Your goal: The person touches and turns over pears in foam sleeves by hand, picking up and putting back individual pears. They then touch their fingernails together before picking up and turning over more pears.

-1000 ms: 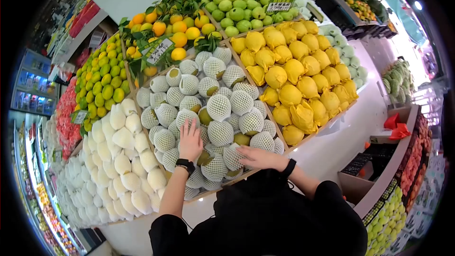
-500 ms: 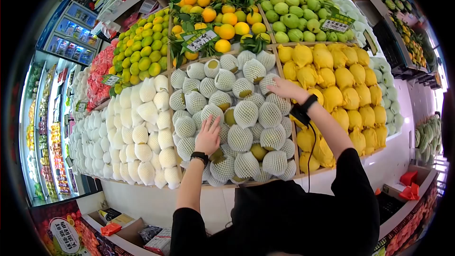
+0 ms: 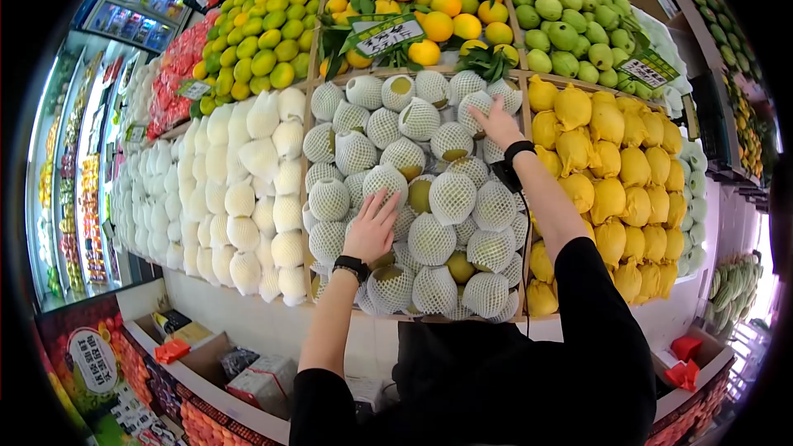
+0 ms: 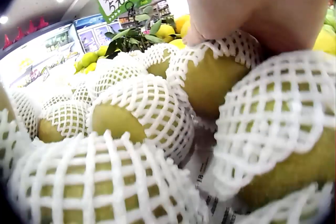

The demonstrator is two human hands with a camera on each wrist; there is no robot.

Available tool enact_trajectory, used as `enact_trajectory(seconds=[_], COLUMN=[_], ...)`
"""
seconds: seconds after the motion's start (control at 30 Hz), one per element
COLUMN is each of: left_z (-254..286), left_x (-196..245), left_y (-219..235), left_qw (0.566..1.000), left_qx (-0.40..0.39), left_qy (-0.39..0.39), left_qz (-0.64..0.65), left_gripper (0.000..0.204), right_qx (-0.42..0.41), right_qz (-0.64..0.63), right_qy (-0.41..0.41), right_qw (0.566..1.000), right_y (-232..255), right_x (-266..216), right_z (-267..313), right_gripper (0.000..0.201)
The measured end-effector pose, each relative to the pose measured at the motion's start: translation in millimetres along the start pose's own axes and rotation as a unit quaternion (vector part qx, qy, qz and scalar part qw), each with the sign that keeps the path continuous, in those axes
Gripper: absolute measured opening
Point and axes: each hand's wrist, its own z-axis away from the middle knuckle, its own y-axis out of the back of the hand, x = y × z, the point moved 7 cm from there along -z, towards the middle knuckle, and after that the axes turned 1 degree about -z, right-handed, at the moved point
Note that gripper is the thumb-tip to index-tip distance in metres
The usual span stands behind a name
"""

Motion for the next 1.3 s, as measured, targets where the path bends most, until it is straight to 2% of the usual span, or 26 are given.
enact_trajectory(seconds=[0.03, 0.27, 0.4, 0.6, 0.7, 0.8, 0.9, 1.03, 1.23, 1.3], left_z=[0.0, -1.4, 0.3, 2.1, 0.9, 1.5, 1.7, 3.0, 2.1, 2.3], left_x=[-0.2, -0.6, -1.4, -3.0, -4.3, -5.2, -6.6, -9.3, -11.3, -11.1], left_y=[0.5, 3.5, -0.6, -2.4, 2.3, 1.5, -0.5, -2.2, 2.0, 2.8], left_qw=[1.000, 1.000, 1.000, 1.000, 1.000, 0.999, 0.998, 0.999, 0.997, 0.996], left_qx=[0.001, 0.001, -0.005, 0.003, 0.000, 0.004, 0.007, 0.001, 0.016, 0.010], left_qy=[0.000, 0.000, -0.002, -0.002, 0.001, 0.006, 0.012, 0.008, 0.007, 0.002], left_qz=[0.007, 0.012, 0.012, 0.024, 0.029, 0.043, 0.054, 0.053, 0.077, 0.092], left_gripper=[0.028, 0.025, 0.025, 0.023, 0.023, 0.020, 0.019, 0.020, 0.021, 0.020], right_qx=[-0.011, 0.020, -0.018, -0.080, -0.166, -0.089, -0.108, -0.132, 0.006, 0.037], right_qz=[-0.035, 0.109, 0.085, 0.095, 0.316, 0.267, 0.251, 0.241, 0.259, 0.285], right_qy=[-0.011, 0.024, 0.021, 0.030, 0.032, 0.159, 0.154, 0.077, 0.149, 0.206], right_qw=[0.999, 0.994, 0.996, 0.992, 0.934, 0.946, 0.949, 0.958, 0.954, 0.936], right_y=[-1.2, -1.7, 1.7, -1.1, 23.1, 2.0, -35.6, -74.5, -85.3, -109.4], right_x=[4.1, 7.5, 9.2, 22.1, -44.4, -89.3, -111.6, -106.8, -101.4, -78.9], right_z=[2.2, 9.8, 16.9, -7.1, 1.1, -26.4, -56.4, -92.8, -79.0, -92.8], right_gripper=[0.094, 0.083, 0.083, 0.080, 0.074, 0.065, 0.065, 0.071, 0.067, 0.068])
